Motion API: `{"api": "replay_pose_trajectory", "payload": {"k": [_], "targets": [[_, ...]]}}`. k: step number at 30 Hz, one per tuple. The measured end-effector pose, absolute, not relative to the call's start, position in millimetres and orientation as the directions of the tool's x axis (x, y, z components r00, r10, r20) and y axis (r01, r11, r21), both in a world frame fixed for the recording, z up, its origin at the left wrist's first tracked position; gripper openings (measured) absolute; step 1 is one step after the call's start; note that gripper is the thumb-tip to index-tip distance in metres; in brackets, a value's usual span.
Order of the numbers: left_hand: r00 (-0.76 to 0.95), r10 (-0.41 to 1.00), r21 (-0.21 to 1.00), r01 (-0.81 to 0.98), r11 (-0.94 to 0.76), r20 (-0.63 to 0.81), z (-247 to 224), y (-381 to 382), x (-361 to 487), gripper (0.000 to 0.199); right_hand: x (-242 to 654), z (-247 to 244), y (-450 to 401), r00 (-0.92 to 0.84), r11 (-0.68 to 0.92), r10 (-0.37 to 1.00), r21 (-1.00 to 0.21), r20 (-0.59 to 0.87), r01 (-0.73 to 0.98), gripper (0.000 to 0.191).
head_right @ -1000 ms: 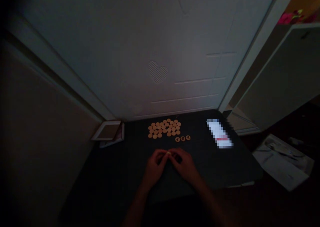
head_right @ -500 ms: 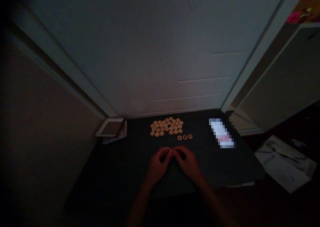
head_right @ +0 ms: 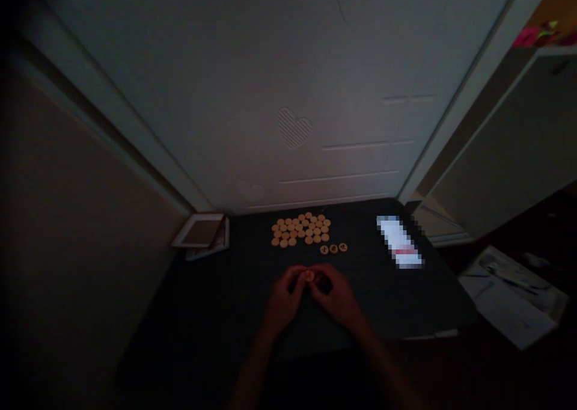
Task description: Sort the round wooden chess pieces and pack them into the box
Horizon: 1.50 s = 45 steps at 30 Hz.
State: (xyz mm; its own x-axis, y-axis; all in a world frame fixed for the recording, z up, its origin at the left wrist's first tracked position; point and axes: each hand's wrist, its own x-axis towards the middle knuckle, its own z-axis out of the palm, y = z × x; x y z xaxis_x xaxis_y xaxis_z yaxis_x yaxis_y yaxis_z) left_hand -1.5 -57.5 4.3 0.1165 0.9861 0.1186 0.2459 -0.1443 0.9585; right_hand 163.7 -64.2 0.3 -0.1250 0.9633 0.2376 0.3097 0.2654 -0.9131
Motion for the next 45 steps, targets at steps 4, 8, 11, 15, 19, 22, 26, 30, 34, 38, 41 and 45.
{"api": "replay_pose_trajectory", "payload": {"k": [4, 8, 11, 15, 19, 22, 26, 30, 34, 38, 41, 45], "targets": [[0.128, 0.986, 0.964, 0.230, -0.135, 0.108, 4.2, -58.0, -0.8, 0.023, 164.3, -0.3, -64.5, -0.127, 0.263, 0.964, -0.909, 0.234, 0.323, 0.025], [0.130, 0.985, 0.966, 0.214, -0.143, 0.117, 3.7, -58.2, -0.1, 0.024, 165.1, -1.4, -64.0, -0.128, 0.270, 0.962, -0.901, 0.240, 0.340, 0.026], [0.139, 0.983, 0.968, 0.201, -0.149, 0.123, 2.9, -58.1, 0.2, 0.023, 165.4, -2.2, -63.4, -0.127, 0.288, 0.957, -0.891, 0.260, 0.351, 0.026], [0.137, 0.984, 0.967, 0.210, -0.143, 0.116, 1.0, -58.3, -0.1, 0.021, 164.5, -1.7, -63.7, -0.128, 0.317, 0.949, -0.879, 0.290, 0.356, 0.024], [0.131, 0.985, 0.964, 0.227, -0.136, 0.108, 1.2, -59.4, -0.5, 0.019, 163.4, -0.8, -64.6, -0.117, 0.306, 0.952, -0.879, 0.282, 0.366, 0.024], [0.123, 0.988, 0.965, 0.234, -0.117, 0.090, 3.0, -59.7, -0.8, 0.020, 162.6, -1.7, -64.9, -0.110, 0.278, 0.961, -0.884, 0.256, 0.374, 0.024], [0.104, 0.992, 0.972, 0.219, -0.086, 0.065, 4.5, -58.6, -1.6, 0.023, 161.6, -5.0, -64.5, -0.080, 0.256, 0.966, -0.892, 0.244, 0.373, 0.025], [0.108, 0.993, 0.980, 0.192, -0.057, 0.037, 5.3, -57.2, -2.6, 0.027, 161.6, -7.4, -63.6, -0.088, 0.263, 0.965, -0.889, 0.248, 0.374, 0.028], [0.110, 0.994, 0.978, 0.205, -0.041, 0.019, 5.9, -56.2, -1.8, 0.029, 162.5, -9.2, -62.6, -0.131, 0.291, 0.957, -0.875, 0.260, 0.388, 0.028], [0.082, 0.997, 0.971, 0.237, -0.029, 0.010, 4.8, -55.9, -0.2, 0.028, 162.6, -14.4, -62.0, -0.143, 0.328, 0.945, -0.854, 0.296, 0.403, 0.029], [0.080, 0.997, 0.969, 0.245, -0.026, 0.007, 4.5, -56.4, 0.3, 0.025, 160.7, -18.2, -62.4, -0.134, 0.342, 0.939, -0.835, 0.316, 0.432, 0.028], [0.082, 0.996, 0.972, 0.233, -0.037, 0.018, 6.2, -57.3, -0.3, 0.025, 160.8, -20.9, -63.6, -0.139, 0.360, 0.932, -0.811, 0.334, 0.461, 0.031]]}}
